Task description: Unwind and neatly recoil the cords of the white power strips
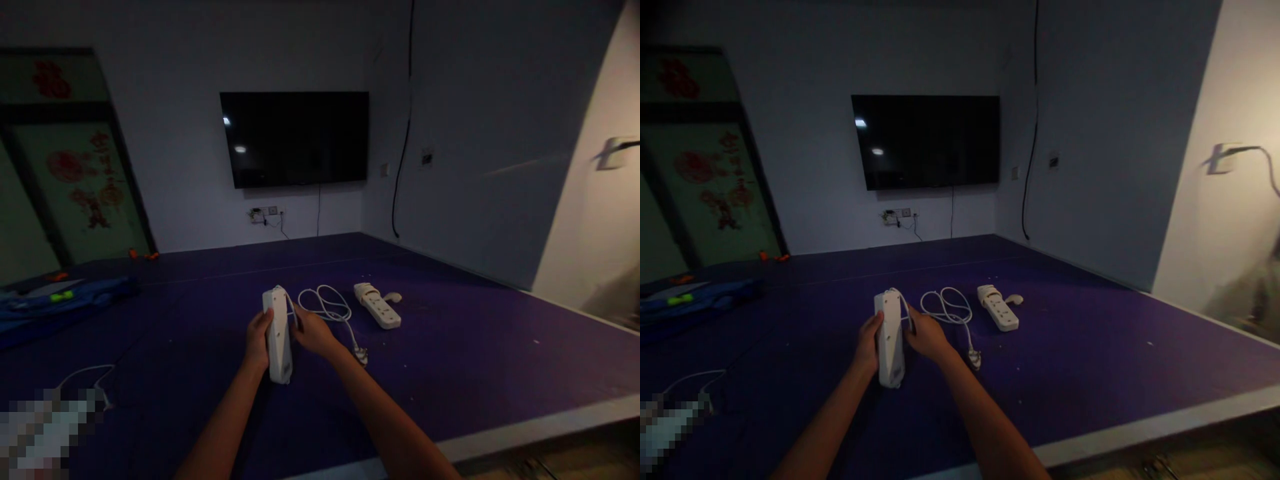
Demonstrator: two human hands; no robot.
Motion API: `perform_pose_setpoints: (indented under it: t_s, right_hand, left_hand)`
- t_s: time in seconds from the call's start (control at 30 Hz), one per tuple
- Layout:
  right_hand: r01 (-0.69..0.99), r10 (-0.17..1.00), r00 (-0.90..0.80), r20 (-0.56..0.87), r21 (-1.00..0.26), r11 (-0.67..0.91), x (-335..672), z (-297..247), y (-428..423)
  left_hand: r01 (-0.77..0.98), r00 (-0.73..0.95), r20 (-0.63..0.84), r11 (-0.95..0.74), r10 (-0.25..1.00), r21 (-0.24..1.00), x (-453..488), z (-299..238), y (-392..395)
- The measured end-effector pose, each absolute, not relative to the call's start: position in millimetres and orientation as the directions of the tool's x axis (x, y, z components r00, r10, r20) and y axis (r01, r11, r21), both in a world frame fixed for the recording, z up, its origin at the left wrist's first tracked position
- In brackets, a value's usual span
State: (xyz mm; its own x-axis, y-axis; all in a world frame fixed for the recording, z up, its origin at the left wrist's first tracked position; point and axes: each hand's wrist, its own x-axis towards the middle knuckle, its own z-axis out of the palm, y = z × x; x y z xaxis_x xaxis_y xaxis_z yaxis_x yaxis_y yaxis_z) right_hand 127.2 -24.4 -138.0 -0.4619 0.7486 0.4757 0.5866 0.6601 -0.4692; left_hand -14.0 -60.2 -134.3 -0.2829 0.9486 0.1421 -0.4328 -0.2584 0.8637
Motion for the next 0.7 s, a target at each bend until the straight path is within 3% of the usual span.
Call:
perform_pose_setpoints:
  t_s: [0.13, 0.27, 0.33, 0.47, 0.6, 0.7]
  right_hand:
    - [0.627, 0.76, -0.483, 0.436, -0.434, 0.647, 125.7, -135.4, -27.7]
    - [0.592, 0.74, -0.496, 0.454, -0.446, 0.671, 123.4, -132.8, -30.2]
    - [0.592, 0.738, -0.487, 0.466, -0.446, 0.672, 120.6, -132.5, -32.2]
    - [0.597, 0.751, -0.468, 0.466, -0.46, 0.657, 113.6, -135.1, -35.1]
    - [0.56, 0.761, -0.448, 0.468, -0.516, 0.648, 108.4, -142.3, -32.1]
    - [0.433, 0.773, -0.454, 0.443, -0.649, 0.626, 103.4, -152.7, -24.9]
  left_hand:
    - [-0.208, -0.424, 0.315, -0.43, 0.849, 0.879, -12.3, -138.0, -58.7]
    - [0.158, -0.487, 0.538, -0.537, 0.688, 0.829, -10.2, -141.0, -63.6]
    - [0.389, -0.462, 0.688, -0.569, 0.56, 0.725, -9.8, -142.2, -66.9]
    - [0.774, -0.287, 0.917, -0.497, 0.277, 0.393, -10.8, -144.5, -70.2]
    - [0.935, -0.063, 0.987, -0.337, 0.15, 0.111, -15.1, -146.6, -66.9]
    - [0.972, 0.012, 0.993, -0.234, 0.121, 0.017, -21.0, -148.6, -62.4]
